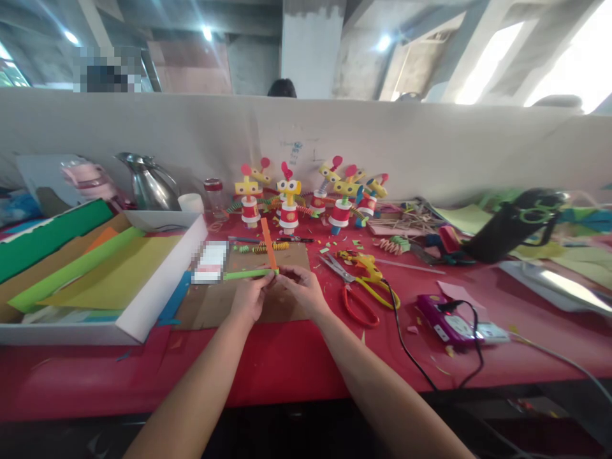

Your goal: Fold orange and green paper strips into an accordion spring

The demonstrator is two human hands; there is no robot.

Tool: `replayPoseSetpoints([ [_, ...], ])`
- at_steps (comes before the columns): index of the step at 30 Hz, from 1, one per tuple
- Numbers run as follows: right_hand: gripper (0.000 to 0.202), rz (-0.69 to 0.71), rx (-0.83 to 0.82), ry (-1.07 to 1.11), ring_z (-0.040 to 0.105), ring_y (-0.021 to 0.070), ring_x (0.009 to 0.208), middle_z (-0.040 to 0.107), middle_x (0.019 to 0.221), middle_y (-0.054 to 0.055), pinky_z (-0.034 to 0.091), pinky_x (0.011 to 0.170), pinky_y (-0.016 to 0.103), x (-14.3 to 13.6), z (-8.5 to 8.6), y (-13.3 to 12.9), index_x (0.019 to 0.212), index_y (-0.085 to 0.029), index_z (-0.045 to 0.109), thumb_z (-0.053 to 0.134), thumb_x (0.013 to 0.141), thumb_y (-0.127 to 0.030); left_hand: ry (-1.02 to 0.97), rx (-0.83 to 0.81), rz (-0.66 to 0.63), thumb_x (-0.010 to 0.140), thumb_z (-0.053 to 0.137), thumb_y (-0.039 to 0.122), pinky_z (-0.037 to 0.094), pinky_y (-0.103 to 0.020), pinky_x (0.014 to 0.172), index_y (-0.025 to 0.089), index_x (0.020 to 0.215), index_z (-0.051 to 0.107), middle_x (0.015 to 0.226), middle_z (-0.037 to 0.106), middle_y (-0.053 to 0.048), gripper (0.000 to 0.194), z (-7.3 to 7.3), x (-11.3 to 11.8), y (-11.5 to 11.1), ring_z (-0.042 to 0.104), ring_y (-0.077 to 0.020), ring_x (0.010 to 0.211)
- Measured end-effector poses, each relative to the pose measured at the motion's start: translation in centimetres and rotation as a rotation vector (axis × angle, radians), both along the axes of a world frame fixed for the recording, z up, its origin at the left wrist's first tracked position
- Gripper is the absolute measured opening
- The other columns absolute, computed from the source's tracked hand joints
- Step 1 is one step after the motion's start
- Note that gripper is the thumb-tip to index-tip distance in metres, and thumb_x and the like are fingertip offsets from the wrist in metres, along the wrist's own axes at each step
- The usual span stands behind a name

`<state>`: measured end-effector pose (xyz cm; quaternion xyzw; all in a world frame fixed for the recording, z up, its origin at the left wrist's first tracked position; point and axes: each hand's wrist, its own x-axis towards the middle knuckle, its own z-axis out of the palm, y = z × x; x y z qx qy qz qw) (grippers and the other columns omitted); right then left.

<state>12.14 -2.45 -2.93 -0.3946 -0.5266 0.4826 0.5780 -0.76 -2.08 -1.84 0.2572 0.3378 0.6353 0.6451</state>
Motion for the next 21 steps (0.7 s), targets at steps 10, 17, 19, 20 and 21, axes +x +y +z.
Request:
replayPoseSetpoints([
  [10,0.025,-0.051,0.017,-0.084,0.065,0.0200,0.076,0.073,0.083,0.005,0.050,0.072,0.032,0.2,-0.2,0.2,0.086,-0.018,0.073,0.069,0.072,-0.039,0.117,0.010,-0.048,0.049,0.084,0.016,0.050,-0.027,0.072,0.012,0.074,0.073,0.074,0.073,-0.004,0.028,0.4,0.3,-0.5,0.066,-0.0146,0.068],
  [17,0.021,-0.066,0.001,-0.098,0.065,0.0214,0.073,0.071,0.073,0.004,0.051,0.073,0.034,0.4,-0.5,0.4,0.079,-0.020,0.071,0.068,0.069,-0.038,0.245,0.056,-0.054,0.055,0.084,0.025,0.050,-0.031,0.074,0.014,0.081,0.073,0.072,0.073,-0.004,0.030,-0.7,0.3,-0.3,0.067,-0.0167,0.068],
  [19,0.021,-0.073,-0.010,-0.099,0.064,0.0211,0.073,0.070,0.073,0.003,0.050,0.072,0.034,0.4,-0.4,0.3,0.078,-0.020,0.071,0.068,0.069,-0.039,0.249,0.053,-0.051,0.055,0.084,0.026,0.050,-0.032,0.075,0.013,0.082,0.074,0.075,0.073,-0.006,0.031,-0.9,0.3,-0.3,0.067,-0.0177,0.068],
  [20,0.021,-0.071,-0.016,-0.097,0.064,0.0204,0.072,0.070,0.072,0.003,0.050,0.072,0.033,0.3,-0.3,0.2,0.077,-0.020,0.071,0.068,0.070,-0.039,0.240,0.052,-0.051,0.056,0.084,0.026,0.050,-0.032,0.075,0.013,0.082,0.074,0.076,0.073,-0.007,0.031,-0.9,0.3,-0.2,0.067,-0.0179,0.069],
  [21,0.022,-0.062,-0.023,-0.091,0.063,0.0195,0.071,0.070,0.072,0.003,0.049,0.071,0.032,0.3,-0.1,0.1,0.077,-0.019,0.071,0.068,0.070,-0.040,0.225,0.051,-0.052,0.056,0.083,0.026,0.050,-0.032,0.075,0.012,0.082,0.073,0.077,0.074,-0.007,0.031,-0.9,0.3,-0.2,0.067,-0.0181,0.069],
])
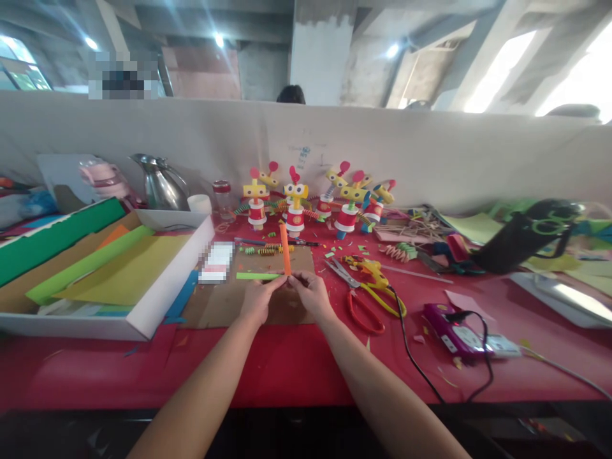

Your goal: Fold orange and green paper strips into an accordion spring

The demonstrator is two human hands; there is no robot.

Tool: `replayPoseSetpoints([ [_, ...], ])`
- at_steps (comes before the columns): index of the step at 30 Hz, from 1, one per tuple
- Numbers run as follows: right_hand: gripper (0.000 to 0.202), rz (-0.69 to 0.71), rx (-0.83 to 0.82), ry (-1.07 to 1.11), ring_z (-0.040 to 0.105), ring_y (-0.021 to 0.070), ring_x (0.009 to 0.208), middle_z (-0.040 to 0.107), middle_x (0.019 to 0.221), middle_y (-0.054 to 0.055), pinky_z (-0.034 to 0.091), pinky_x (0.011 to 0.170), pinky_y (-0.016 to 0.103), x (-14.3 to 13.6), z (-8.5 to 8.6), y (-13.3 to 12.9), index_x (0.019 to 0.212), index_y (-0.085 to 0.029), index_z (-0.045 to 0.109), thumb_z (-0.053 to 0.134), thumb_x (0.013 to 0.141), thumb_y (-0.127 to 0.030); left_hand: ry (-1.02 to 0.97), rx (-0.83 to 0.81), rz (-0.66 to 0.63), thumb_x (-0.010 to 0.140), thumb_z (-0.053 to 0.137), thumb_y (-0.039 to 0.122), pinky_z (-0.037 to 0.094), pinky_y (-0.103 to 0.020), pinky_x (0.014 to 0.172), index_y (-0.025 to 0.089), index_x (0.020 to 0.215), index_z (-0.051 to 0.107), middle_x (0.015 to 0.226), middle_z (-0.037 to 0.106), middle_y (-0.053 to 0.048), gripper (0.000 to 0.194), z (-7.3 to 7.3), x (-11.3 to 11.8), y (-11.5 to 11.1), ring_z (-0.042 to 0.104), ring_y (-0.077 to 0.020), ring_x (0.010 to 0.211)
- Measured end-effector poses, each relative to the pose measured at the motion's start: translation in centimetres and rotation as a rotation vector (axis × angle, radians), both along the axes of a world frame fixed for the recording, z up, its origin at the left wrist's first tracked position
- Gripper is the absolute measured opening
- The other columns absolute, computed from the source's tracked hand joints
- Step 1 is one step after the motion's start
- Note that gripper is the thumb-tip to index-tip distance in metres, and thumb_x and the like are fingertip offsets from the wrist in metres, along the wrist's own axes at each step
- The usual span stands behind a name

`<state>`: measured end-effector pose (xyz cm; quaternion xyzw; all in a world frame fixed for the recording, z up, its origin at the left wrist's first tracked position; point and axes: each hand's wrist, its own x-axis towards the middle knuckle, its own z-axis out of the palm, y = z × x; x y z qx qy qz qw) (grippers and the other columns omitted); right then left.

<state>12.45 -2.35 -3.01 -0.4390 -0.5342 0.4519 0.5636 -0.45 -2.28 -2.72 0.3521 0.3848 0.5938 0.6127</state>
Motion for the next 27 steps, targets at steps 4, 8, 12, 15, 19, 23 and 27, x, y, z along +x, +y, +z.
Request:
replayPoseSetpoints([
  [4,0.026,0.060,-0.042,0.057,0.062,0.0166,0.071,0.069,0.076,0.003,0.047,0.069,0.028,-0.11,0.76,-0.63,0.083,-0.018,0.071,0.067,0.073,-0.042,-0.039,0.004,0.012,0.055,0.083,0.025,0.051,-0.032,0.076,0.012,0.080,0.073,0.077,0.074,-0.008,0.029,0.18,0.00,0.04,0.068,-0.0191,0.072],
  [8,0.030,0.076,-0.060,0.070,0.062,0.0163,0.073,0.070,0.080,0.003,0.046,0.069,0.027,-0.18,0.93,-0.77,0.085,-0.018,0.071,0.070,0.071,-0.044,-0.038,-0.014,0.007,0.054,0.082,0.023,0.050,-0.031,0.070,0.013,0.076,0.073,0.069,0.072,-0.006,0.026,0.55,0.04,-0.12,0.067,-0.0180,0.066],
  [12,0.033,0.116,-0.064,0.075,0.063,0.0182,0.077,0.071,0.084,0.004,0.047,0.072,0.028,-0.20,0.63,-0.52,0.087,-0.018,0.071,0.070,0.071,-0.047,-0.042,-0.026,0.002,0.053,0.081,0.023,0.051,-0.032,0.068,0.013,0.075,0.072,0.066,0.072,-0.006,0.026,0.89,0.08,-0.27,0.066,-0.0188,0.063],
  [15,0.033,0.151,-0.064,0.056,0.064,0.0196,0.078,0.071,0.082,0.003,0.048,0.072,0.029,-0.04,0.39,-0.32,0.084,-0.019,0.071,0.071,0.070,-0.049,-0.029,-0.035,0.015,0.052,0.081,0.023,0.050,-0.032,0.067,0.013,0.074,0.072,0.064,0.070,-0.005,0.025,0.78,0.00,-0.20,0.066,-0.0190,0.061],
  [19,0.034,0.169,-0.066,-0.002,0.063,0.0195,0.076,0.071,0.078,0.003,0.047,0.068,0.028,0.24,0.11,-0.08,0.083,-0.018,0.071,0.070,0.070,-0.050,0.039,-0.010,0.032,0.052,0.080,0.024,0.049,-0.031,0.066,0.013,0.073,0.072,0.065,0.070,-0.005,0.024,0.24,-0.12,0.11,0.065,-0.0184,0.062],
  [23,0.032,0.119,-0.070,-0.009,0.058,0.0158,0.065,0.066,0.067,-0.001,0.043,0.061,0.026,0.24,0.21,-0.08,0.074,-0.019,0.068,0.071,0.068,-0.050,0.035,-0.008,0.011,0.055,0.078,0.026,0.047,-0.031,0.065,0.014,0.073,0.071,0.065,0.070,-0.005,0.023,0.14,-0.07,0.18,0.064,-0.0181,0.061],
  [27,0.031,0.067,-0.081,0.009,0.051,0.0127,0.057,0.061,0.061,-0.002,0.037,0.054,0.024,0.22,0.57,-0.32,0.068,-0.018,0.067,0.071,0.067,-0.049,0.022,0.020,-0.051,0.057,0.078,0.026,0.048,-0.031,0.071,0.015,0.076,0.071,0.071,0.071,-0.005,0.023,0.84,0.00,-0.35,0.066,-0.0191,0.068],
])
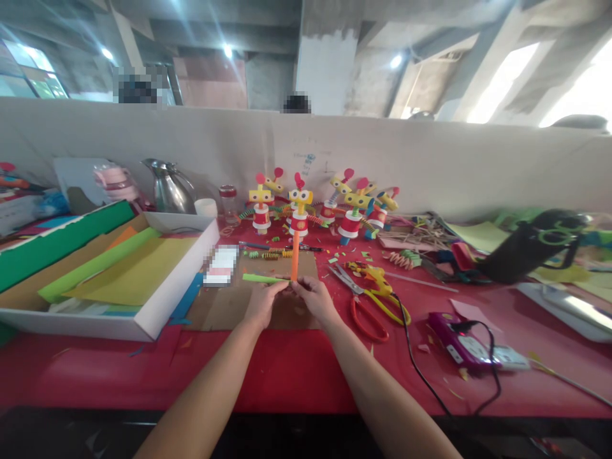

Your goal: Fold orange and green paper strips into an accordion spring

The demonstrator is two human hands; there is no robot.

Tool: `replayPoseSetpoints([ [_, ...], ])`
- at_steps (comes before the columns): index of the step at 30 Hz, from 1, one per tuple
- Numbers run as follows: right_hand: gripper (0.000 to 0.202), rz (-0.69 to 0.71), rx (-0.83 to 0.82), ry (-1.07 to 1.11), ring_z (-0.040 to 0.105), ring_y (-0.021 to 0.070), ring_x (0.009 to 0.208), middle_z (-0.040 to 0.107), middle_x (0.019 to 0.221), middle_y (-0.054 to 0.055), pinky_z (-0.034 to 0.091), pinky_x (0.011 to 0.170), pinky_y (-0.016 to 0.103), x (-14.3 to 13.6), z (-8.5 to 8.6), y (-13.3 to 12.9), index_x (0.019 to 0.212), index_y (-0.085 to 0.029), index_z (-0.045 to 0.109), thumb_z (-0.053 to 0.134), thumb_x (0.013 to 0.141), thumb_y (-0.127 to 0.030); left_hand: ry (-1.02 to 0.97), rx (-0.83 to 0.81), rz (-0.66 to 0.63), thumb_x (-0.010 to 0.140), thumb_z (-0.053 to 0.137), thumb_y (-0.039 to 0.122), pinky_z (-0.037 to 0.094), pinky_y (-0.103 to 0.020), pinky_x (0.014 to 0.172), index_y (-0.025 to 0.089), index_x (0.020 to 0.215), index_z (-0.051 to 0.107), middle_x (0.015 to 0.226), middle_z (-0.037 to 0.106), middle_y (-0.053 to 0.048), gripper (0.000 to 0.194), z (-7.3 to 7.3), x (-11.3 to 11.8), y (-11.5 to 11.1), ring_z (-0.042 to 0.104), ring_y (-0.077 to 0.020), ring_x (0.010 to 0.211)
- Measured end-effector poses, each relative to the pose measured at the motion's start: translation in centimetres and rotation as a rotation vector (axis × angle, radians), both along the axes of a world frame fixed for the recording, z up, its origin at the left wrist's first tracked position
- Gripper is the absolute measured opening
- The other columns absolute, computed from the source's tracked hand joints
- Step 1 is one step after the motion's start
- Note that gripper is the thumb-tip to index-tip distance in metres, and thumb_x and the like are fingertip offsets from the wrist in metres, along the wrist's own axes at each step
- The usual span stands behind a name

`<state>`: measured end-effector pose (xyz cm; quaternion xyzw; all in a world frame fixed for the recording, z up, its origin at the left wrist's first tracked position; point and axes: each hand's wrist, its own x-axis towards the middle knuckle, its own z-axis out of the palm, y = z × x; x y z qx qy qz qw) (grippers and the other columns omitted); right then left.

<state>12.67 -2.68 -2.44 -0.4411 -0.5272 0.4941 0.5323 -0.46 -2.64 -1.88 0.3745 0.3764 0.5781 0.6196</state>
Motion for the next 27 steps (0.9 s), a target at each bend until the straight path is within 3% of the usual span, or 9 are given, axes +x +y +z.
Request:
replayPoseSetpoints([
  [5,0.032,-0.003,-0.099,0.112,0.043,0.0098,0.050,0.056,0.055,-0.003,0.031,0.049,0.023,0.18,-0.40,0.05,0.067,-0.016,0.069,0.075,0.063,-0.047,0.144,0.065,-0.007,0.054,0.083,0.026,0.047,-0.031,0.078,0.017,0.081,0.073,0.082,0.073,-0.005,0.030,0.51,0.09,-0.58,0.066,-0.0214,0.082],
  [13,0.033,0.065,-0.182,0.321,0.052,0.0100,0.056,0.061,0.058,-0.001,0.041,0.061,0.024,-0.01,-0.47,0.16,0.064,-0.015,0.070,0.084,0.051,-0.041,0.246,0.199,0.019,0.055,0.083,0.032,0.045,-0.032,0.077,0.019,0.078,0.075,0.081,0.073,-0.005,0.027,-0.11,-0.11,-0.04,0.065,-0.0222,0.080],
  [21,0.030,0.029,-0.157,0.308,0.052,0.0106,0.055,0.063,0.058,0.000,0.041,0.060,0.025,0.01,-0.23,0.05,0.065,-0.016,0.072,0.084,0.052,-0.040,0.208,0.156,0.036,0.055,0.084,0.029,0.045,-0.030,0.078,0.020,0.076,0.074,0.080,0.072,-0.004,0.025,0.19,0.19,-0.44,0.064,-0.0227,0.084],
  [27,0.030,0.048,-0.186,0.392,0.057,0.0133,0.059,0.067,0.063,0.002,0.045,0.062,0.027,-0.28,-0.02,-0.02,0.073,-0.017,0.074,0.083,0.054,-0.038,0.150,0.057,0.027,0.058,0.081,0.039,0.045,-0.031,0.074,0.017,0.071,0.075,0.067,0.069,-0.003,0.026,-0.08,0.27,-0.28,0.062,-0.0190,0.069],
])
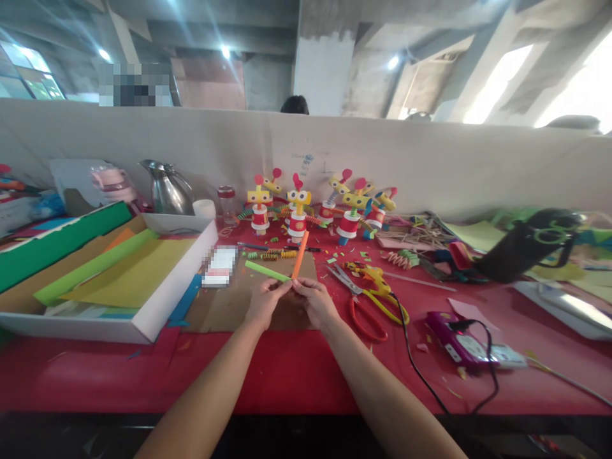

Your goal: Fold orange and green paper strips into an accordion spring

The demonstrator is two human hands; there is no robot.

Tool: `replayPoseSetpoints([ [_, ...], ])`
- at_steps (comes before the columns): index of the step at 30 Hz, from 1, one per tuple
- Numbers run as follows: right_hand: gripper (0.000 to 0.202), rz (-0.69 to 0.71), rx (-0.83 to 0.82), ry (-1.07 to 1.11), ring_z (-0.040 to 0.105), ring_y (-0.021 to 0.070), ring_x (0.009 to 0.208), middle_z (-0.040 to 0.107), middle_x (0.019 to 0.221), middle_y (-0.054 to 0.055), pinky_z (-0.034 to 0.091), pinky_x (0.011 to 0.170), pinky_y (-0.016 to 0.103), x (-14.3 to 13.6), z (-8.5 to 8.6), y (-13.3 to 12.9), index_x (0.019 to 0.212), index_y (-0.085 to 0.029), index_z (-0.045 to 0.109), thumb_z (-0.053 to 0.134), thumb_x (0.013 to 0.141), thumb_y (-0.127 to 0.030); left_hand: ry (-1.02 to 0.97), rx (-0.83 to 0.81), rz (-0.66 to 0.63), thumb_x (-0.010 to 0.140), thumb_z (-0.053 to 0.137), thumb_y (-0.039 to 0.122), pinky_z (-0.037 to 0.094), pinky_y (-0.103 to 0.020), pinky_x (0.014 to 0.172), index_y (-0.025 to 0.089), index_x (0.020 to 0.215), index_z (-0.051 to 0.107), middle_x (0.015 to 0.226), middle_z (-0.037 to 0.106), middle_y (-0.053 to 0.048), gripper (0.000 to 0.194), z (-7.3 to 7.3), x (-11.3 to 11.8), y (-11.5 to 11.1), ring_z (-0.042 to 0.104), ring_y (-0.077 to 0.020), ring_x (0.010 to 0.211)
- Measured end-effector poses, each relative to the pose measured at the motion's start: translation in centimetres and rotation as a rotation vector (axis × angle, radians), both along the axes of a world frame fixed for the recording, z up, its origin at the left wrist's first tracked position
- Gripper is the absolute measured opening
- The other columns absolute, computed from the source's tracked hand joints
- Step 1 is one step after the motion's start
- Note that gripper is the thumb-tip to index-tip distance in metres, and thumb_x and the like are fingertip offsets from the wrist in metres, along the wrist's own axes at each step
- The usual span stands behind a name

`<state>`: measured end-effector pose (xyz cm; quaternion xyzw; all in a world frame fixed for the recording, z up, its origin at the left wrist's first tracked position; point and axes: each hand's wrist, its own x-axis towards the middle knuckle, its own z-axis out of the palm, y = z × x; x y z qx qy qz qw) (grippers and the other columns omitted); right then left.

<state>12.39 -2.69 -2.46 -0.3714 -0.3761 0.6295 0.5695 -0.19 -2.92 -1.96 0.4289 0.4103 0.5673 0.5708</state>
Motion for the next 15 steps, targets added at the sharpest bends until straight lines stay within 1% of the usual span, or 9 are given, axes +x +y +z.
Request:
replayPoseSetpoints([
  [5,0.031,0.073,0.012,0.030,0.058,0.0122,0.059,0.068,0.065,0.002,0.046,0.064,0.026,-0.17,0.50,-0.34,0.078,-0.016,0.075,0.083,0.057,-0.037,-0.092,-0.037,0.016,0.054,0.083,0.037,0.046,-0.032,0.076,0.017,0.075,0.075,0.068,0.069,-0.003,0.031,-0.11,-0.12,0.29,0.063,-0.0186,0.069],
  [9,0.034,0.100,0.036,-0.007,0.062,0.0142,0.065,0.070,0.070,0.003,0.047,0.068,0.027,-0.07,0.18,-0.27,0.086,-0.016,0.075,0.081,0.061,-0.038,-0.172,-0.066,0.016,0.055,0.083,0.033,0.047,-0.034,0.077,0.017,0.080,0.075,0.070,0.071,-0.003,0.031,0.20,-0.19,0.20,0.065,-0.0194,0.070],
  [12,0.036,0.083,0.076,-0.074,0.064,0.0173,0.072,0.072,0.076,0.005,0.048,0.072,0.030,-0.08,-0.28,-0.07,0.089,-0.016,0.075,0.079,0.063,-0.040,-0.199,-0.095,0.023,0.052,0.084,0.031,0.048,-0.034,0.076,0.016,0.078,0.075,0.069,0.072,-0.004,0.032,0.48,-0.20,0.08,0.065,-0.0197,0.069],
  [15,0.032,0.036,0.100,-0.102,0.065,0.0181,0.074,0.072,0.076,0.005,0.048,0.073,0.030,-0.19,-0.46,0.00,0.084,-0.016,0.074,0.078,0.064,-0.040,-0.168,-0.109,0.006,0.052,0.084,0.034,0.047,-0.033,0.074,0.016,0.079,0.075,0.067,0.071,-0.004,0.034,0.56,-0.18,0.03,0.065,-0.0200,0.068],
])
